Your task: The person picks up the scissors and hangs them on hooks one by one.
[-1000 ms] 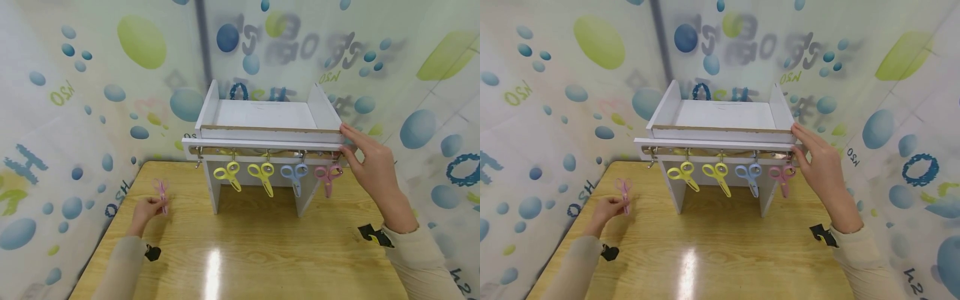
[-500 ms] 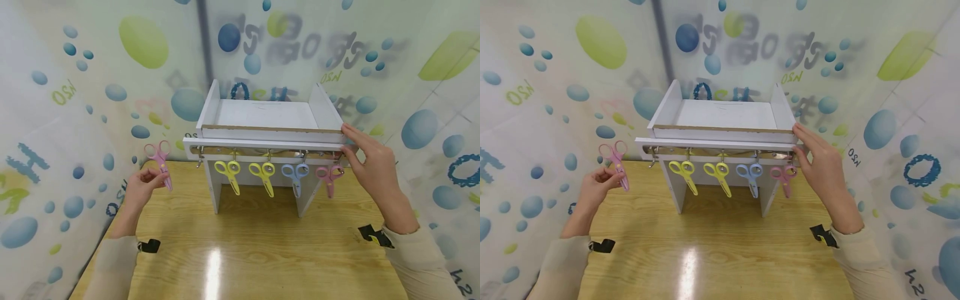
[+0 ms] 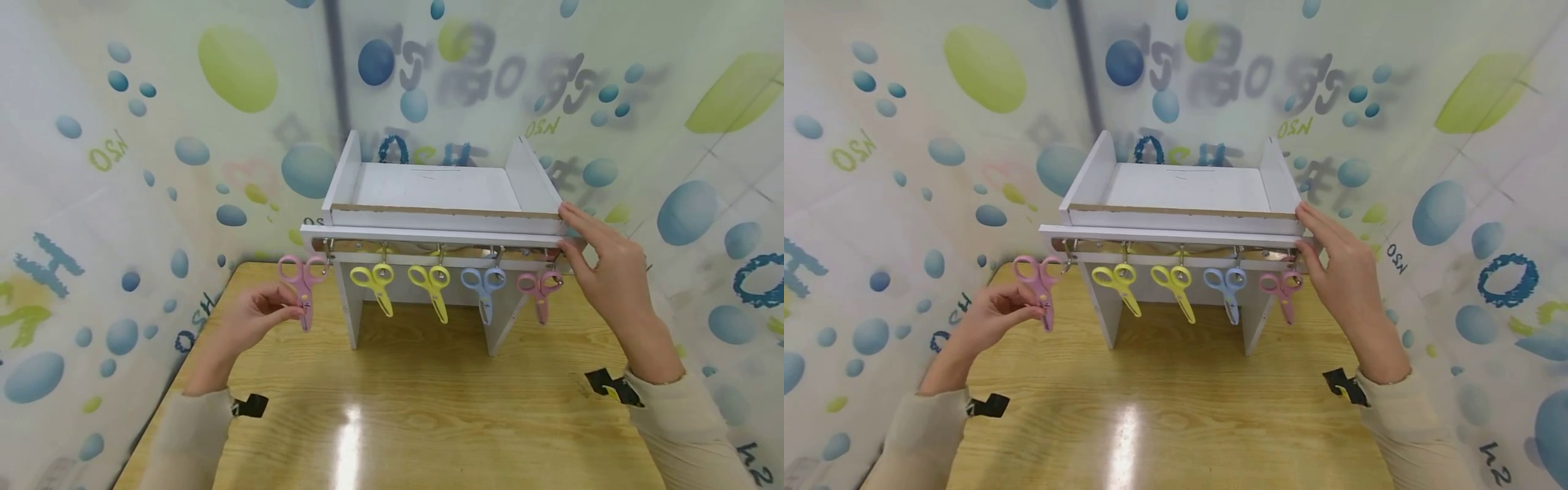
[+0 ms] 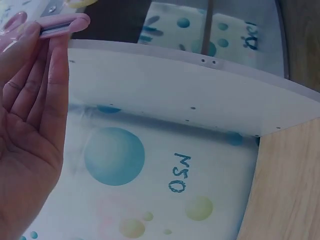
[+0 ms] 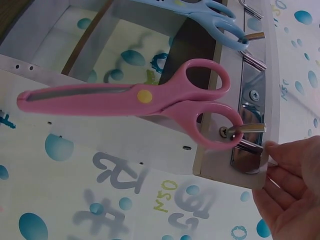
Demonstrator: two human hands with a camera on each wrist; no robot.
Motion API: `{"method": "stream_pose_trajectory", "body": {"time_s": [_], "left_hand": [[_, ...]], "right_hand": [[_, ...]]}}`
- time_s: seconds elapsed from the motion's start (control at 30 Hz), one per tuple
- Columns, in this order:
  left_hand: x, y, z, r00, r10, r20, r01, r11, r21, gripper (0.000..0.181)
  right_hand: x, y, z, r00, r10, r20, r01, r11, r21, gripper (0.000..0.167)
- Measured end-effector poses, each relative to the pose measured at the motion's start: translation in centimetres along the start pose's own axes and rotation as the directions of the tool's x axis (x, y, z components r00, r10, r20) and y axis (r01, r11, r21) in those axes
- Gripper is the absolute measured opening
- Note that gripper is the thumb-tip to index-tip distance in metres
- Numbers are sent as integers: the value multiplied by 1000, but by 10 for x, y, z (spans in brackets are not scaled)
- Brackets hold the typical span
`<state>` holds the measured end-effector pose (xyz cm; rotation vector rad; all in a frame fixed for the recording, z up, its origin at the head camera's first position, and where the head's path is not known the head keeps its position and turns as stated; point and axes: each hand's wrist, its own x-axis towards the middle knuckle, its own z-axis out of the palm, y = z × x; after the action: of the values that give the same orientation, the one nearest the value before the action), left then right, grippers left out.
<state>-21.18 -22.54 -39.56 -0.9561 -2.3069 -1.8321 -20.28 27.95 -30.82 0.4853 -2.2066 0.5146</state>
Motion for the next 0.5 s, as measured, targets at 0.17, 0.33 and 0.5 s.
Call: {"method": "stream_pose_trajectory", "body": {"time_s": [0.17, 0.33, 0.5], "left_hand": [[4, -10, 7, 992, -124, -13, 124, 982, 144, 6], [10, -22, 13, 974, -226, -18, 225, 959, 172, 10], [16, -30, 11, 969, -249, -1, 243, 944, 224, 13]], "right_hand": [[1, 0, 2, 1000, 1, -1, -1, 1000, 4, 57], [0, 2, 2, 1000, -3, -4, 3, 1000, 14, 56], [-1, 13, -3, 997, -18, 71, 10, 993, 114, 60]]}}
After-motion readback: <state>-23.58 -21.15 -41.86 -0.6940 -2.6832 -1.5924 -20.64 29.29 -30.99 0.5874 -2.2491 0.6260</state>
